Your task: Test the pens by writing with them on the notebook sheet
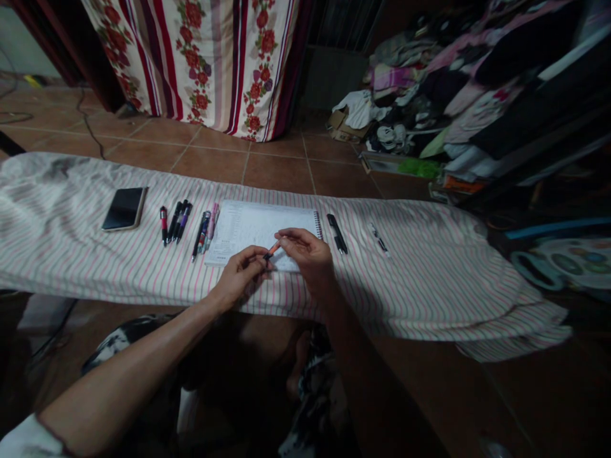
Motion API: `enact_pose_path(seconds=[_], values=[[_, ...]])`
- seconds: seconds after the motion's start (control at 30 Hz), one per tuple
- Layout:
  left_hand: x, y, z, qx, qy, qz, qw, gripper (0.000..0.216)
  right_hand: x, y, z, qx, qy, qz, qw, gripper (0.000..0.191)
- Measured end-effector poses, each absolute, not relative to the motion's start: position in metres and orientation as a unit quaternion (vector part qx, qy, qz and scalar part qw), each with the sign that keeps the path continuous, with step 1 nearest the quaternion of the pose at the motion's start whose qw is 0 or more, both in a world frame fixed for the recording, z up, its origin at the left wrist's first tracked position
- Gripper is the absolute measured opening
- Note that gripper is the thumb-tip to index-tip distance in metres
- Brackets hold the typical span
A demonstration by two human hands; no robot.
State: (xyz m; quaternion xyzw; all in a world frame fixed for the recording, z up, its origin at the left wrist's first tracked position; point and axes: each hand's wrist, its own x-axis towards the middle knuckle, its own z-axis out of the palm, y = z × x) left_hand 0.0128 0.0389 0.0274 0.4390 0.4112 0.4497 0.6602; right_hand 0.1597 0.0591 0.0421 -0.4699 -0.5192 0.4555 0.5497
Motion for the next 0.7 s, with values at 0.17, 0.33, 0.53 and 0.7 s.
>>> enact_pose_path(seconds=[0.17,0.33,0.53,0.7], values=[[0.0144,0.0396,0.0266,0.471,0.444,0.442,0.621,0.028,0.1576,0.0596,0.0411,-0.464,-0.519,0.454,0.556,0.017],[0.015,0.0388,0.0255,0.49,0.448,0.432,0.611,0.031,0.1558,0.059,0.0415,-0.468,-0.519,0.448,0.558,0.016],[0.0153,0.0379,0.0263,0.551,0.464,0.431,0.543,0.023,0.1528,0.0581,0.0431,-0.47,-0.505,0.437,0.577,0.016],[0.0172,0.0382,0.0267,0.557,0.466,0.434,0.533,0.022,0.1517,0.0568,0.0475,-0.456,-0.508,0.428,0.593,0.013]])
